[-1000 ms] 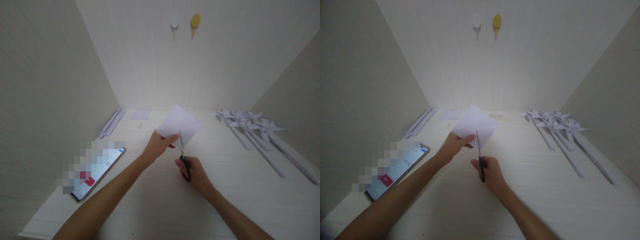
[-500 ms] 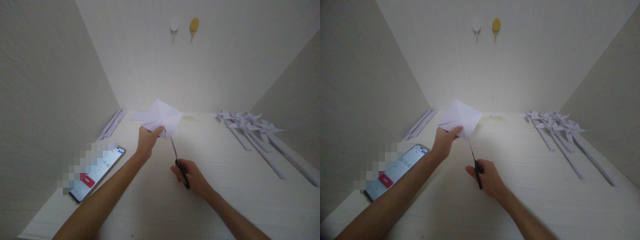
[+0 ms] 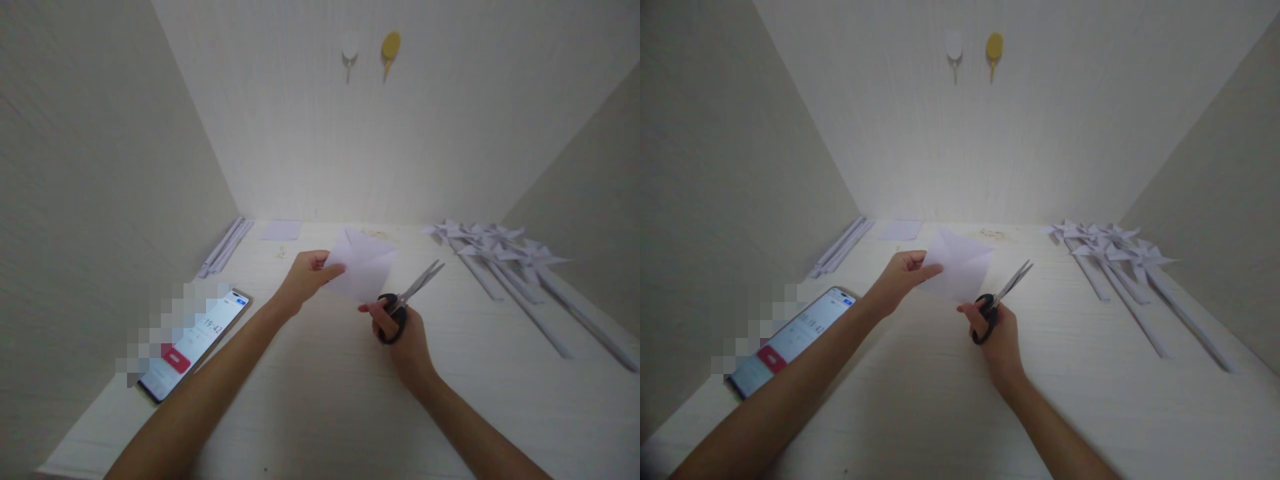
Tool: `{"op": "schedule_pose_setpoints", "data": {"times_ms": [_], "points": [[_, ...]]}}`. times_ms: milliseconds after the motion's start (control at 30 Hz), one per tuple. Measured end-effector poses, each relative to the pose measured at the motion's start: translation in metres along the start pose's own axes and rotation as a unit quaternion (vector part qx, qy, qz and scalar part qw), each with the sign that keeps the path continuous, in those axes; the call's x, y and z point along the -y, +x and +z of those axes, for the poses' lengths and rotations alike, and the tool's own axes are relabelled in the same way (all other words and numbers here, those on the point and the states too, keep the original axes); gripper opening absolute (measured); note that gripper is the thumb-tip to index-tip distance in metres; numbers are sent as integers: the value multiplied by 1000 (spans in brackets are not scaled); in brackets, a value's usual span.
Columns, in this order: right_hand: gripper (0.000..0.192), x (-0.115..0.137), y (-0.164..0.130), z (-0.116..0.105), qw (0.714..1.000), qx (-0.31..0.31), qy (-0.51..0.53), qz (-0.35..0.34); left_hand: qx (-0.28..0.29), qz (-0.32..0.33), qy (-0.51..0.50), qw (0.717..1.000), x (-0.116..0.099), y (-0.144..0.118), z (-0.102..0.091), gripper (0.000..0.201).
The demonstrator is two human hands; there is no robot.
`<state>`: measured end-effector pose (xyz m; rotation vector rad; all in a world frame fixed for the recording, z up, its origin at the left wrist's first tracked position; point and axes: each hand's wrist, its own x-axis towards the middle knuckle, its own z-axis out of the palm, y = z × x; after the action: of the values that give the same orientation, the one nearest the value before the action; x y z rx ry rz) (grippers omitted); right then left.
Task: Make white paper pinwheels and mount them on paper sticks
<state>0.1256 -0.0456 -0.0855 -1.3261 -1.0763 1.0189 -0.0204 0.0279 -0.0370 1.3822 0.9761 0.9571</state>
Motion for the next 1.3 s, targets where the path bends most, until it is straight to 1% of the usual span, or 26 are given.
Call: {"op": "schedule_pose_setpoints", "data": {"times_ms": [100, 200, 300, 500, 600, 667, 767, 833, 867, 900, 933, 1000, 1067, 1133, 1200, 1300], "points": [[26, -6, 3, 0, 998, -19, 46, 23, 27, -29, 24, 999, 2, 0, 1, 21], [25, -10, 6, -1, 995, -34, 88, 28, 28, -37, -3, 999, 5, 1, 1, 20], [25, -8, 6, -1, 995, -41, 89, 25, 41, -47, -31, 998, 7, 1, -1, 18], [27, -2, 2, 2, 993, -53, 102, 24, 51, -49, -40, 997, 8, 1, -2, 16], [29, -3, 2, 2, 990, -72, 122, 21, 63, -42, -61, 995, 8, 0, -1, 19], [29, -5, 3, 2, 985, -90, 144, 21, 88, -30, -84, 992, 9, -1, -2, 27], [29, -6, 4, 2, 974, -116, 191, 22, 159, -13, -106, 981, 9, -2, -3, 43], [30, -5, 5, 2, 967, -133, 219, 19, 200, -7, -99, 975, 8, -3, -1, 50], [30, -5, 5, 2, 964, -137, 228, 20, 207, -7, -86, 974, 8, -4, 0, 50], [30, -4, 4, 3, 962, -138, 234, 23, 199, -9, -71, 977, 8, -4, 3, 48], [30, -3, 4, 3, 962, -136, 236, 26, 177, -12, -57, 982, 9, -5, 6, 43], [30, -3, 3, 4, 963, -126, 237, 26, 106, -22, -46, 993, 12, -5, 12, 28], [29, -4, 2, 5, 966, -113, 233, 16, 32, -32, -68, 997, 17, -6, 19, 20], [28, -5, 0, 6, 969, -103, 224, 5, -14, -42, -110, 993, 22, -8, 25, 18], [29, -4, -1, 7, 975, -96, 201, -2, -29, -50, -157, 986, 25, -11, 31, 18], [29, 1, -3, 7, 986, -89, 142, -9, -23, -53, -204, 977, 27, -14, 36, 25]]}}
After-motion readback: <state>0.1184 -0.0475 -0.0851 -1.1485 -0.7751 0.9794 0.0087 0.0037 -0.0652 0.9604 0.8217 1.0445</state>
